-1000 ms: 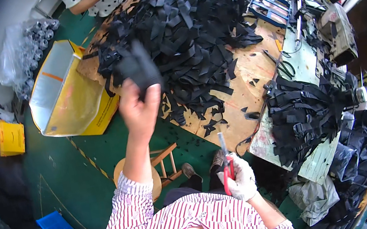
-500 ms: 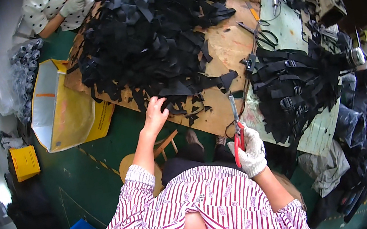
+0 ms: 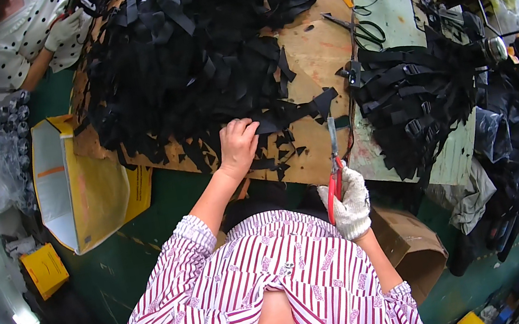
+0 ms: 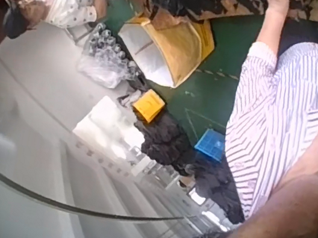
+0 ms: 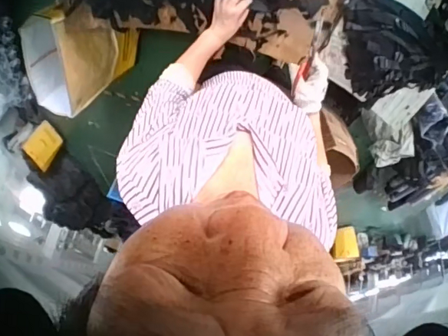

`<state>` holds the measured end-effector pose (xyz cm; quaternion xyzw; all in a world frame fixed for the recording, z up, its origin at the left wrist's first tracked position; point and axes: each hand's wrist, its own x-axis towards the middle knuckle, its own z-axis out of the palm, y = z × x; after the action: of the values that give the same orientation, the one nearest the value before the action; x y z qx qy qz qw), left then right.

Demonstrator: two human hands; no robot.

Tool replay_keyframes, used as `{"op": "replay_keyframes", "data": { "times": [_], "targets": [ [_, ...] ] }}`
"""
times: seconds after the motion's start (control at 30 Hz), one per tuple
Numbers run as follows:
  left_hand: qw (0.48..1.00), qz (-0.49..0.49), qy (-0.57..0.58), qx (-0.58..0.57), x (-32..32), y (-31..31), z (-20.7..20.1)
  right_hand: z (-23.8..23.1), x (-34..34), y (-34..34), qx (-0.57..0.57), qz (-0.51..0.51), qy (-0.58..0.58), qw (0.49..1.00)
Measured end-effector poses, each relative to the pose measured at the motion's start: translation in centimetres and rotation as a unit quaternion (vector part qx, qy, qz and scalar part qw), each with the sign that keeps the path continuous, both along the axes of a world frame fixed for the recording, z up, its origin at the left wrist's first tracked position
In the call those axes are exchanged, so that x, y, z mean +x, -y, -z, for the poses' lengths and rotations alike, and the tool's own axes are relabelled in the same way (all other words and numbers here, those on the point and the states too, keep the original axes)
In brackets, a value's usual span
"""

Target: The person uses red-handled scissors to cut black fabric strips into smaller pieces. They repeatedly pick up strips from a pile on a wooden table, cut them, and place the resulting pieces back onto the table.

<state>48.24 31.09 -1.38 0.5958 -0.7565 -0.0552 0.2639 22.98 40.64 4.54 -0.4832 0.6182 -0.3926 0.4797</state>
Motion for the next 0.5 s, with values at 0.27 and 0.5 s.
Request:
{"op": "replay_keyframes", "data": {
  "times": [0.27,0.5],
  "targets": [
    [0.901,-0.086,-0.41,0.117,1.4,1.4,-2.7,0.1,2.6,0.3,0.051,-0.087,-0.07,0.992],
    [0.638,-0.066,-0.674,0.367,2.0,1.7,-4.8,-0.6,4.7,2.0,0.121,-0.114,-0.029,0.986]
  ]
}}
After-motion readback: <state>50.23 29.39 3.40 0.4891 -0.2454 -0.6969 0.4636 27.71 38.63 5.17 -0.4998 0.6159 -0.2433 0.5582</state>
